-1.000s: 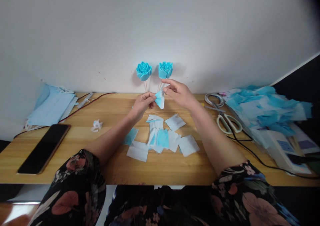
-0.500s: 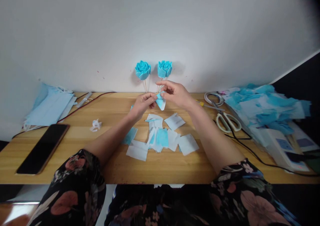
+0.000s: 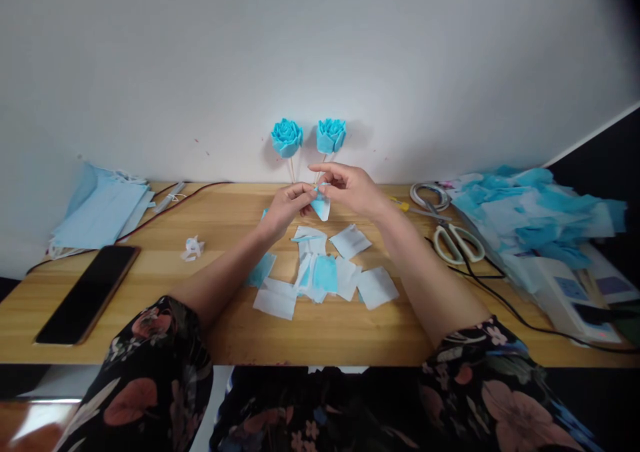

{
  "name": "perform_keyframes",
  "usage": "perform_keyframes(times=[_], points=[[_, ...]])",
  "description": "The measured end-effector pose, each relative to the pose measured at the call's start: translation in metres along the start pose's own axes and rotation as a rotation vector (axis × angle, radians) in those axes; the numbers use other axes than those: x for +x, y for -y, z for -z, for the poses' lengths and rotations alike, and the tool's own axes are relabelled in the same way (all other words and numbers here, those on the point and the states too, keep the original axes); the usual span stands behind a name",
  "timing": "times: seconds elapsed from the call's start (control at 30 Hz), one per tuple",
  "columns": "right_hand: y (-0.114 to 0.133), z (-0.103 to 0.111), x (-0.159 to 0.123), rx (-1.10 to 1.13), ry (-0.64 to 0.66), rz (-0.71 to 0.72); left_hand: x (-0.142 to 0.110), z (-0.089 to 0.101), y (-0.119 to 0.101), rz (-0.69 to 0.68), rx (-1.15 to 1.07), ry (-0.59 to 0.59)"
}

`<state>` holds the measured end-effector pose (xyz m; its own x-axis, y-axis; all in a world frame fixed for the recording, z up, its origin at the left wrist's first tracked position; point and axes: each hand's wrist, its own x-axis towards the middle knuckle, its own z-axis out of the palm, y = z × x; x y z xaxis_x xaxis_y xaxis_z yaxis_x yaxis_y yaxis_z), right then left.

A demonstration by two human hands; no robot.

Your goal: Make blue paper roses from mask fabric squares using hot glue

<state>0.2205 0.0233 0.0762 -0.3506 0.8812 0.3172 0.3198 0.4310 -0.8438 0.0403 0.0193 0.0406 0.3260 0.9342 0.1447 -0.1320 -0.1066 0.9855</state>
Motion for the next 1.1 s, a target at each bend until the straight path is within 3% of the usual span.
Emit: perform_keyframes(times=[0.27, 0.6, 1.1], points=[[-0.007, 0.012, 0.003, -0.01, -0.09, 0.019, 0.004, 0.002, 0.001, 0.042, -0.002, -0.104], [0.001, 0.012, 0.0, -0.153, -0.1, -0.011, 0.004, 0.003, 0.004, 0.034, -0.006, -0.109], [0.007, 0.01, -0.003, -0.233, -0.057, 0.077, 0.005, 0.004, 0.004, 0.052, -0.01, -0.13]])
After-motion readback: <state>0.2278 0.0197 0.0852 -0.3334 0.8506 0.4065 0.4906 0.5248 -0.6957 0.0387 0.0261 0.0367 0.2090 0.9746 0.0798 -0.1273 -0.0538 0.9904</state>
